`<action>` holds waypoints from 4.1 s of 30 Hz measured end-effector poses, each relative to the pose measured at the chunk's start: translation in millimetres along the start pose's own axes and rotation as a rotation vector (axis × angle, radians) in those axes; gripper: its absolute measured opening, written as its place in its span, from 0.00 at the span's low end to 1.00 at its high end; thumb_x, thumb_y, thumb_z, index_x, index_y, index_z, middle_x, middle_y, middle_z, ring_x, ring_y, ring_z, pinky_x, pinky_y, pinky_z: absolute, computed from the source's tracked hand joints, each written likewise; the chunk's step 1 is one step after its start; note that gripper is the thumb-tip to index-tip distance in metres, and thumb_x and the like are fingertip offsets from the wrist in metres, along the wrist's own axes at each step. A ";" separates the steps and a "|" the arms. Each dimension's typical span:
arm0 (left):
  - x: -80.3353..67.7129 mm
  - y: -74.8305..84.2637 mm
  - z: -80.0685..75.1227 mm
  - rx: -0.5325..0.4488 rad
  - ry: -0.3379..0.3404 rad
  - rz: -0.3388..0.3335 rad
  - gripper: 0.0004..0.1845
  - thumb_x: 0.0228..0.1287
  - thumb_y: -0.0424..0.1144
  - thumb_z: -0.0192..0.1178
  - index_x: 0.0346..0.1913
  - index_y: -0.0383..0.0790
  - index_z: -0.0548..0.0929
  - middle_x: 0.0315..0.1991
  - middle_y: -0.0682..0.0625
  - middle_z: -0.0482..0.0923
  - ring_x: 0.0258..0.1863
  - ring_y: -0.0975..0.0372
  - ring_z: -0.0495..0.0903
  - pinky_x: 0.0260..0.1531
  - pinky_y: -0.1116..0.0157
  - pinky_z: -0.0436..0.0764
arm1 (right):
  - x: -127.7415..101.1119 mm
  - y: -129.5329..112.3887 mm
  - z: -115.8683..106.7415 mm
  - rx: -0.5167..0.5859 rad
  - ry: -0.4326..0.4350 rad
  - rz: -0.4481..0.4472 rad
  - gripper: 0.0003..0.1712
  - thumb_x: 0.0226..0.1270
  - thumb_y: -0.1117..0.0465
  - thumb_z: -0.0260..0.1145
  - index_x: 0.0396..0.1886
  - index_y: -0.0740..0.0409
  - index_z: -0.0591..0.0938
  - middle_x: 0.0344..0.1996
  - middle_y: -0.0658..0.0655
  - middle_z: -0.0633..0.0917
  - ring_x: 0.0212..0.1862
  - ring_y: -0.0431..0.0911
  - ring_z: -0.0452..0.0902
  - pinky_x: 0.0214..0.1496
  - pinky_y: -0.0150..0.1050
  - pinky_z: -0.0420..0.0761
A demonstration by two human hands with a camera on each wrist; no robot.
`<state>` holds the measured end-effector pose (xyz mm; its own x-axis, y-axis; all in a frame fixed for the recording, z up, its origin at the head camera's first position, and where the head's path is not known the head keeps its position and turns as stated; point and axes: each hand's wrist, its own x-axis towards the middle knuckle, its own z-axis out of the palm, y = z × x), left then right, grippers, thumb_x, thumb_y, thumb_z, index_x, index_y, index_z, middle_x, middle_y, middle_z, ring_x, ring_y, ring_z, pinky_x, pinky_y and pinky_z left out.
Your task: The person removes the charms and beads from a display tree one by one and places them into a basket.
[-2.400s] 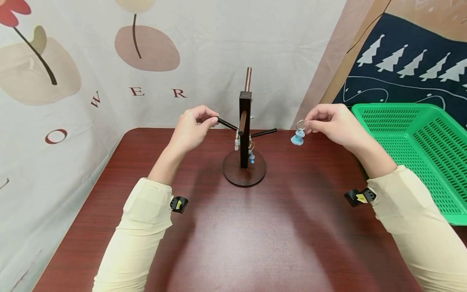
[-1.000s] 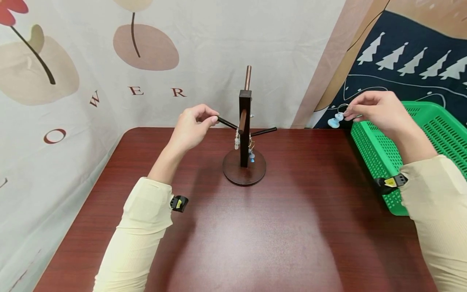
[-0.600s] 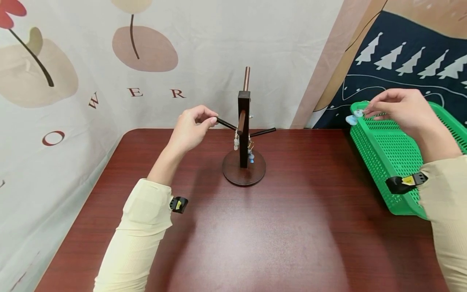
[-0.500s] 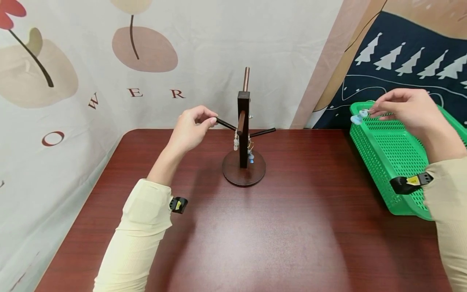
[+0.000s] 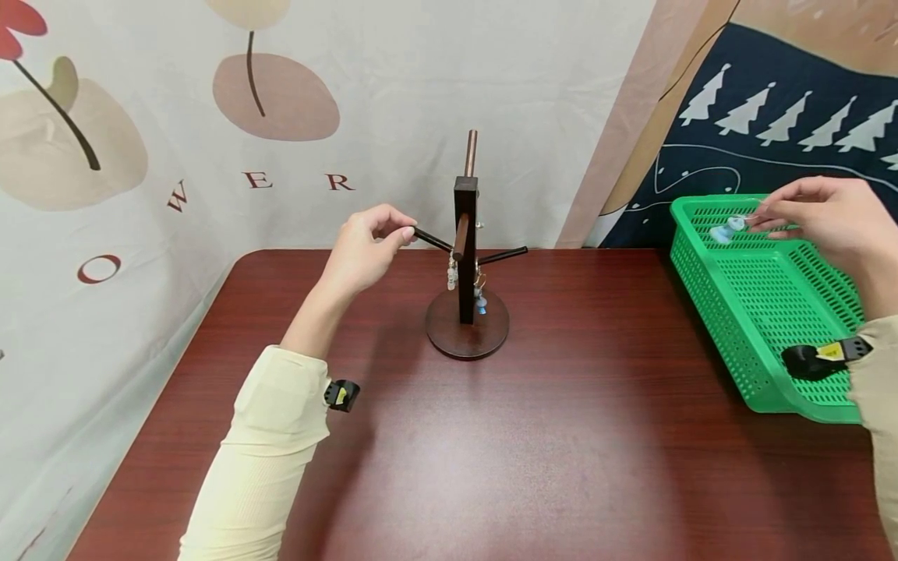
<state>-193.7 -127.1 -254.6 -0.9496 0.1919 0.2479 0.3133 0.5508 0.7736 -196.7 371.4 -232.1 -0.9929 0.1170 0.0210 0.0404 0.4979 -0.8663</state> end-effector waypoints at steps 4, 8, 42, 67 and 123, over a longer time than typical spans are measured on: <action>-0.1 -0.4 0.0 0.002 0.002 0.001 0.07 0.64 0.33 0.55 0.41 0.35 0.81 0.35 0.43 0.81 0.33 0.59 0.75 0.30 0.67 0.69 | -1.5 7.9 -5.9 0.000 0.014 -0.015 0.19 0.69 0.67 0.52 0.22 0.44 0.81 0.19 0.39 0.80 0.22 0.32 0.78 0.23 0.26 0.76; -0.3 -0.7 0.0 0.006 0.005 0.004 0.07 0.64 0.33 0.55 0.41 0.35 0.81 0.35 0.43 0.81 0.32 0.59 0.75 0.30 0.67 0.69 | -2.5 18.5 -11.9 0.004 0.021 -0.023 0.22 0.70 0.68 0.49 0.22 0.41 0.81 0.18 0.37 0.80 0.22 0.31 0.78 0.22 0.25 0.75; -1.4 0.5 0.2 -0.004 0.003 -0.002 0.07 0.63 0.32 0.56 0.42 0.35 0.81 0.36 0.43 0.81 0.33 0.61 0.77 0.31 0.68 0.70 | 106.3 243.4 -112.0 0.015 0.057 0.017 0.20 0.63 0.47 0.56 0.50 0.53 0.73 0.28 0.39 0.83 0.28 0.38 0.82 0.27 0.36 0.79; -0.7 0.8 -0.3 -0.005 -0.004 -0.009 0.08 0.64 0.33 0.55 0.42 0.35 0.81 0.35 0.43 0.81 0.34 0.59 0.77 0.29 0.68 0.69 | 2.6 21.3 -0.6 -0.053 -0.038 0.036 0.10 0.69 0.57 0.54 0.29 0.41 0.79 0.21 0.37 0.81 0.25 0.32 0.79 0.25 0.28 0.77; 0.1 1.1 0.5 -0.011 -0.004 -0.011 0.08 0.64 0.33 0.55 0.42 0.34 0.81 0.36 0.43 0.82 0.36 0.58 0.79 0.32 0.68 0.70 | -11.6 -36.8 156.0 0.036 -0.399 -0.255 0.11 0.64 0.69 0.58 0.45 0.71 0.76 0.32 0.64 0.83 0.33 0.49 0.82 0.36 0.35 0.80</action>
<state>-193.5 -126.1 -254.0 -0.9528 0.1892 0.2375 0.3031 0.5439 0.7825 -204.1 217.7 -278.4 -0.9362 -0.3483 0.0477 -0.2073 0.4373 -0.8751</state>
